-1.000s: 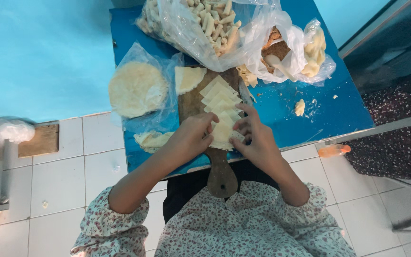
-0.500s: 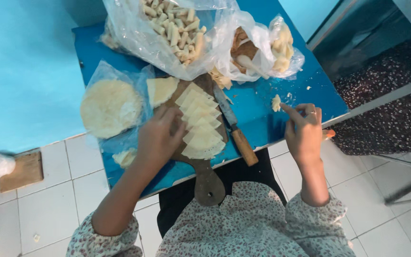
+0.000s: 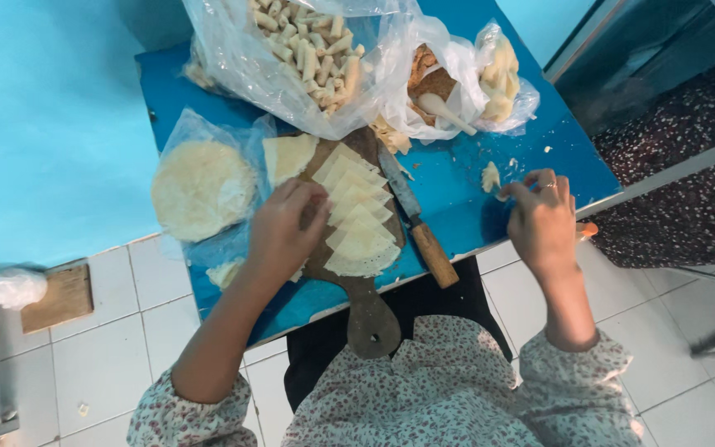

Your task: The person cuts thin dough sheets into squares with a knife on a wooden board, places filling from a spoon onto a dough square, folds the dough over the filling by hand, and puts the folded pieces into a plastic bag. They repeat this cycle for several pieces while working at a blue table.

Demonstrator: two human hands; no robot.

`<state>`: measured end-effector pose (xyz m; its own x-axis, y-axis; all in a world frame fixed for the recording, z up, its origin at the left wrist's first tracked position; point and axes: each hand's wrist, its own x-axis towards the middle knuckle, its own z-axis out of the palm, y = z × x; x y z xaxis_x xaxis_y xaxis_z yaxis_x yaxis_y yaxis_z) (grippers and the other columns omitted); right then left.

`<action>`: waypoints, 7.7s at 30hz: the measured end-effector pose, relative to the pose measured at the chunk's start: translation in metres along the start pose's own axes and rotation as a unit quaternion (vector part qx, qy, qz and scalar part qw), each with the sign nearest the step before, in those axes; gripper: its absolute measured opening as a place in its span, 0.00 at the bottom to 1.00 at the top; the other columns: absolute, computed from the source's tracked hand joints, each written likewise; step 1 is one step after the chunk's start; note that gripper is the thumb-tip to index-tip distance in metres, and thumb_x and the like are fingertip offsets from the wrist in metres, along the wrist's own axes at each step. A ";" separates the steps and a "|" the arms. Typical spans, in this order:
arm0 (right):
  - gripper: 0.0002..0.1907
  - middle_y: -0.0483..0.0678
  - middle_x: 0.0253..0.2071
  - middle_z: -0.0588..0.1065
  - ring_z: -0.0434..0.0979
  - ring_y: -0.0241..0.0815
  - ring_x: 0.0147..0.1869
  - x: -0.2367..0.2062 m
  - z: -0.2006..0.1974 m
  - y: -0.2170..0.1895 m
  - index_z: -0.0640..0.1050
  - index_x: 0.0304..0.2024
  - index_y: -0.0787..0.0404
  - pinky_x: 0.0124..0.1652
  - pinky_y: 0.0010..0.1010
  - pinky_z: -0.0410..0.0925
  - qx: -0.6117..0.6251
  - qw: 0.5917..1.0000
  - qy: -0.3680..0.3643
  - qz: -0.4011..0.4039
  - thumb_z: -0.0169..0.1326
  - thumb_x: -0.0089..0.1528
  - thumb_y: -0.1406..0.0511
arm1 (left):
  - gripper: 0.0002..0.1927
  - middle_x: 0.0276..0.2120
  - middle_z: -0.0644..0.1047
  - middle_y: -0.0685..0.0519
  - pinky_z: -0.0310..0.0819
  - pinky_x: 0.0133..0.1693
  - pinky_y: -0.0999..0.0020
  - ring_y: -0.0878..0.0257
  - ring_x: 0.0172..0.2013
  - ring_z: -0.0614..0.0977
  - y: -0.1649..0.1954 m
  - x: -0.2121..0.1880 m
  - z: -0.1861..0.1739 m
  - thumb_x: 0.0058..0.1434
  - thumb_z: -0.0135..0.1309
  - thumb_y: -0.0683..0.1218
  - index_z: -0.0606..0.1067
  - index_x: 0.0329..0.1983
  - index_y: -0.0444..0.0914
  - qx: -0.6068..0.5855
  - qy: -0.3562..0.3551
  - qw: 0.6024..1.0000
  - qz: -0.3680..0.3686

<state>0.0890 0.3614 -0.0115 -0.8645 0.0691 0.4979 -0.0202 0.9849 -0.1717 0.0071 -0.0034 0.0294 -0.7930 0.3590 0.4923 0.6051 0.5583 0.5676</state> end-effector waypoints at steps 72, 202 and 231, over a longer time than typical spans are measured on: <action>0.34 0.50 0.61 0.68 0.66 0.48 0.65 0.058 0.009 -0.132 0.68 0.73 0.49 0.48 0.47 0.62 -0.270 0.871 -0.032 -0.409 0.50 0.62 0.59 | 0.29 0.52 0.68 0.41 0.68 0.56 0.51 0.42 0.54 0.70 -0.004 -0.008 0.012 0.53 0.65 0.47 0.72 0.56 0.31 -0.048 -0.169 0.983 0.048; 0.24 0.63 0.45 0.76 0.78 0.65 0.47 0.133 0.060 -0.029 0.66 0.67 0.60 0.44 0.48 0.71 0.189 0.973 0.028 -0.132 0.51 0.69 0.74 | 0.32 0.57 0.72 0.42 0.66 0.56 0.49 0.43 0.55 0.71 -0.008 0.001 0.017 0.61 0.59 0.54 0.68 0.63 0.32 0.115 -0.103 0.987 0.050; 0.21 0.58 0.48 0.80 0.79 0.37 0.39 0.117 0.040 -0.029 0.61 0.67 0.61 0.44 0.29 0.76 0.640 0.760 0.087 0.073 0.47 0.72 0.75 | 0.15 0.42 0.74 0.43 0.71 0.44 0.48 0.43 0.45 0.75 0.038 -0.024 -0.008 0.63 0.59 0.50 0.75 0.42 0.34 0.175 -0.042 0.983 -0.048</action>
<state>-0.0318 0.3344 0.0182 -0.8269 0.2931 0.4798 -0.4986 0.0124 -0.8668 0.0496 0.0035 0.0446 -0.8573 0.3442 0.3828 0.4773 0.8100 0.3406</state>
